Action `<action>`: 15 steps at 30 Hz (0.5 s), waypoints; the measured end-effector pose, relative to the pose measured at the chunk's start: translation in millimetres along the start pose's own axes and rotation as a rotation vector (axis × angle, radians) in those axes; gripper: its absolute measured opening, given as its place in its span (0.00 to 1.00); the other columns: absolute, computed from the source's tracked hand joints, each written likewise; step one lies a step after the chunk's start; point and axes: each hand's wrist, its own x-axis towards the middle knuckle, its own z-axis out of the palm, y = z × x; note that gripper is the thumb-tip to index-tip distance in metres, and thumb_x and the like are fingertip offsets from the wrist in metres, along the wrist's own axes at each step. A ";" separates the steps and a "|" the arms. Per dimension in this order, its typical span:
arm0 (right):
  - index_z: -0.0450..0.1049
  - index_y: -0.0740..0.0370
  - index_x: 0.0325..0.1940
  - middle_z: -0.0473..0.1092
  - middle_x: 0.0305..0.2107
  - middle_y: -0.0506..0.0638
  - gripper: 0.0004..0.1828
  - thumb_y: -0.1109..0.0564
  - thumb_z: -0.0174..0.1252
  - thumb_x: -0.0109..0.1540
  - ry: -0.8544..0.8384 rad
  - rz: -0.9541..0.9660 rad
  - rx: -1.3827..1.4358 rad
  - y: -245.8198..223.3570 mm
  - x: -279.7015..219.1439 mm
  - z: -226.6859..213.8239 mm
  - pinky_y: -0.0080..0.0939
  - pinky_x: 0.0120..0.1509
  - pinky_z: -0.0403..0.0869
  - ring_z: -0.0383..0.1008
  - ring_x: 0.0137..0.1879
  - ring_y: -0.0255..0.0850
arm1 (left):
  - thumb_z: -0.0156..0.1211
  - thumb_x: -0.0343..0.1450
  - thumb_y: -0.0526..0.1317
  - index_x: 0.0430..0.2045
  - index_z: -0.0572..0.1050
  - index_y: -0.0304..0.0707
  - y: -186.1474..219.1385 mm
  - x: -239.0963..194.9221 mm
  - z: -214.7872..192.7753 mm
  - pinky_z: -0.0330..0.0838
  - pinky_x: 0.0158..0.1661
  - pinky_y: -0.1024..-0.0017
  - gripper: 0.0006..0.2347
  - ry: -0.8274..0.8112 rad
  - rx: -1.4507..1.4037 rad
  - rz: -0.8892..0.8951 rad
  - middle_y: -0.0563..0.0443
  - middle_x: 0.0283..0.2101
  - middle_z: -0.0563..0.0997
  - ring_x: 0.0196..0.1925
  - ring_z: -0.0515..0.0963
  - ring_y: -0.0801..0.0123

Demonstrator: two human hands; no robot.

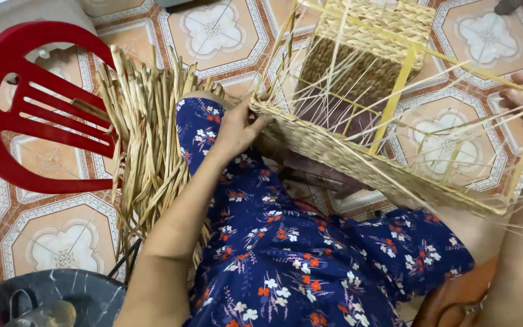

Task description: Weaving dried plant fibers around a rectangular wire frame to create a basket.

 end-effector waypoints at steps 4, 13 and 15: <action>0.65 0.71 0.65 0.70 0.45 0.54 0.18 0.63 0.57 0.72 0.043 0.016 -0.054 25.6 5.5 -4.4 0.37 0.52 0.79 0.76 0.49 0.39 | 0.68 0.70 0.46 0.55 0.75 0.42 -2.3 -14.8 6.0 0.79 0.46 0.65 0.20 0.005 0.112 -0.097 0.42 0.42 0.86 0.42 0.87 0.55; 0.64 0.72 0.67 0.68 0.47 0.56 0.19 0.64 0.56 0.73 0.016 -0.073 -0.217 35.5 23.2 -1.7 0.39 0.57 0.79 0.77 0.52 0.41 | 0.66 0.71 0.35 0.67 0.63 0.35 43.9 -39.0 -29.0 0.73 0.56 0.59 0.28 0.275 0.140 0.398 0.32 0.55 0.77 0.56 0.78 0.46; 0.64 0.72 0.68 0.68 0.48 0.56 0.19 0.62 0.55 0.74 0.010 -0.080 -0.218 1.5 2.7 12.1 0.38 0.58 0.78 0.77 0.52 0.41 | 0.64 0.73 0.35 0.62 0.69 0.40 45.9 -38.3 -31.9 0.76 0.50 0.66 0.21 0.287 0.094 0.293 0.39 0.51 0.80 0.49 0.81 0.55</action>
